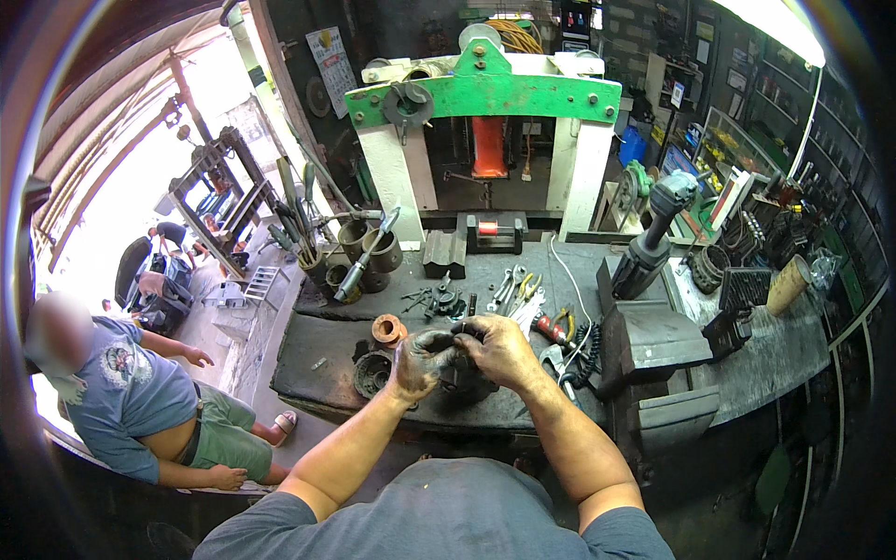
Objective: The person assembles a mechanical component on a workbench, using a screwdriver to tighten a bolt and inserting a cylindrical metal part into a housing. The person repeatedly adjusts and repositions the assembly while another person stands nearby.
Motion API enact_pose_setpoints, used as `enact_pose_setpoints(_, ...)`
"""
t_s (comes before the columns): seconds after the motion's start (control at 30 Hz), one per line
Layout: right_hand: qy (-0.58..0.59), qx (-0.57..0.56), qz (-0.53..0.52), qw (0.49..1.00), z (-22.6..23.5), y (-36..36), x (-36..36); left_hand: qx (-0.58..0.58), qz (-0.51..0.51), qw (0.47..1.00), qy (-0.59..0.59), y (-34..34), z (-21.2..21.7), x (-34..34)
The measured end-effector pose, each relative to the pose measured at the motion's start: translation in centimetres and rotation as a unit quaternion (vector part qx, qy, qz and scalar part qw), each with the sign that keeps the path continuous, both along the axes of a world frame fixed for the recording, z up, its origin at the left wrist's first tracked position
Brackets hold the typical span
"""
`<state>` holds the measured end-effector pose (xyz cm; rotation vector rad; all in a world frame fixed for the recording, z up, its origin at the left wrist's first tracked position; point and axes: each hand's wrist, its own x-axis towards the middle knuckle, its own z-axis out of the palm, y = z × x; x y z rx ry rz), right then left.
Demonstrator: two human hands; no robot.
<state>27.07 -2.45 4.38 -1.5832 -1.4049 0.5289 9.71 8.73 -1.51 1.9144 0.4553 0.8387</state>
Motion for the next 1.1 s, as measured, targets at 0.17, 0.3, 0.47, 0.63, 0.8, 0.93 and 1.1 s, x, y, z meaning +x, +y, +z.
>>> enact_pose_setpoints(0.17, -0.034, -0.011, 0.001, 0.999, -0.4, 0.5, 0.4, 0.071, 0.019, 0.997, 0.034, 0.0, 0.0, -0.8)
enact_pose_setpoints(0.3, -0.121, 0.010, 0.008, 0.993, -0.2, 0.8, 0.2, 0.164, 0.035, 0.984, 0.054, -0.2, 0.4, -0.6)
enact_pose_setpoints(0.47, -0.211, -0.014, 0.008, 0.977, 0.6, 0.6, 0.0, 0.140, 0.044, 0.988, 0.044, -0.2, 0.5, -0.2)
enact_pose_setpoints(0.63, -0.191, -0.022, 0.028, 0.981, 1.0, 0.5, -0.6, 0.104, 0.043, 0.992, 0.054, -0.4, -0.1, -0.5)
enact_pose_setpoints(0.8, -0.220, -0.044, 0.009, 0.974, 1.2, 0.5, -1.1, 0.053, 0.039, 0.998, 0.016, -0.6, -0.7, -0.3)
enact_pose_setpoints(0.93, -0.246, -0.045, 0.039, 0.967, 1.0, 0.8, -1.0, 0.057, 0.028, 0.997, 0.032, -0.4, -0.7, -0.6)
enact_pose_setpoints(1.1, -0.247, -0.069, 0.047, 0.966, 0.7, 1.0, -0.5, 0.040, -0.004, 0.998, 0.049, -0.1, 0.7, -1.9)
